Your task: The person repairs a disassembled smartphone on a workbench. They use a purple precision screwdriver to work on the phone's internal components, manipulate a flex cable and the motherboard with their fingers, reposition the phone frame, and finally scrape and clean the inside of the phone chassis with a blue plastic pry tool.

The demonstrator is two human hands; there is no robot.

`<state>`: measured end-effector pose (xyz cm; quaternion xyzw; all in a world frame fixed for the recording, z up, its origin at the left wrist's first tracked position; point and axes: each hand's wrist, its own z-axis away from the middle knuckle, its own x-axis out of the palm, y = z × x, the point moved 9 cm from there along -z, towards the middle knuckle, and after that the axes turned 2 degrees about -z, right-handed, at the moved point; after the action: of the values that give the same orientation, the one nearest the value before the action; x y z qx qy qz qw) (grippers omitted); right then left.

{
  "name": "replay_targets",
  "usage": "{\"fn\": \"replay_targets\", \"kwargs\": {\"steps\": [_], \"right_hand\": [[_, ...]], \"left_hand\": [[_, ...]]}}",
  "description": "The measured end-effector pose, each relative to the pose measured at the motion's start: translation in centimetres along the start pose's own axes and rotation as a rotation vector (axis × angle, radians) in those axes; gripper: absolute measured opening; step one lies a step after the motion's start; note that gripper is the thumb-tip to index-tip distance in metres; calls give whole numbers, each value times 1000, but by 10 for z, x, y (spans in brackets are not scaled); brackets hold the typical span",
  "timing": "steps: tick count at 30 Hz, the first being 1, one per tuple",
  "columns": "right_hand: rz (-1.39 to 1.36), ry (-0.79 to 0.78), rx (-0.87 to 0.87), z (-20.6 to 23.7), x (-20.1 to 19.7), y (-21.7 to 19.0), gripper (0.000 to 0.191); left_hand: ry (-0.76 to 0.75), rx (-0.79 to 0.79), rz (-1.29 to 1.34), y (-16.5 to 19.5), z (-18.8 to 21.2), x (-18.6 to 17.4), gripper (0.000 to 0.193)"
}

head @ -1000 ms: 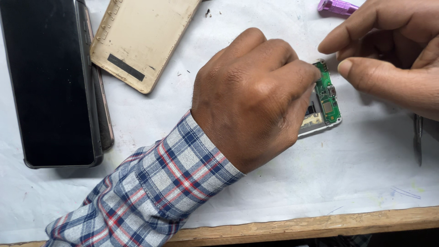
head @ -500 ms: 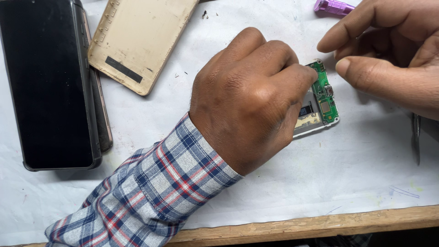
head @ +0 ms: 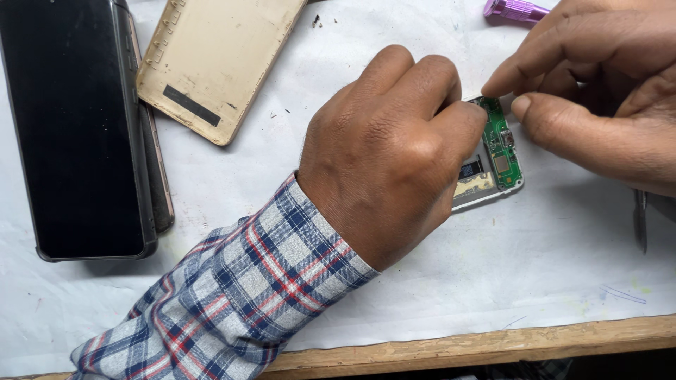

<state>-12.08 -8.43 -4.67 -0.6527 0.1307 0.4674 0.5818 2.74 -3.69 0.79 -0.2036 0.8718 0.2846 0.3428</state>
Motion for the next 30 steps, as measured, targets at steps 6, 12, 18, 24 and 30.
{"fn": "replay_targets", "kwargs": {"steps": [6,12,18,24,30], "right_hand": [[50,45,-65,1,-3,-11,14],[199,51,-117,-1,-3,-17,18],[-39,78,-38,1,-3,-15,21],[-6,59,135,-5,1,7,20],[41,62,101,-6,3,4,18]], "left_hand": [[-14,-5,-19,0,-1,1,8],[-19,-7,-28,0,-1,2,8],[-25,-9,-25,-2,1,3,8],[-26,-11,-21,-2,1,3,9],[-13,-12,-22,-2,2,2,12]]}}
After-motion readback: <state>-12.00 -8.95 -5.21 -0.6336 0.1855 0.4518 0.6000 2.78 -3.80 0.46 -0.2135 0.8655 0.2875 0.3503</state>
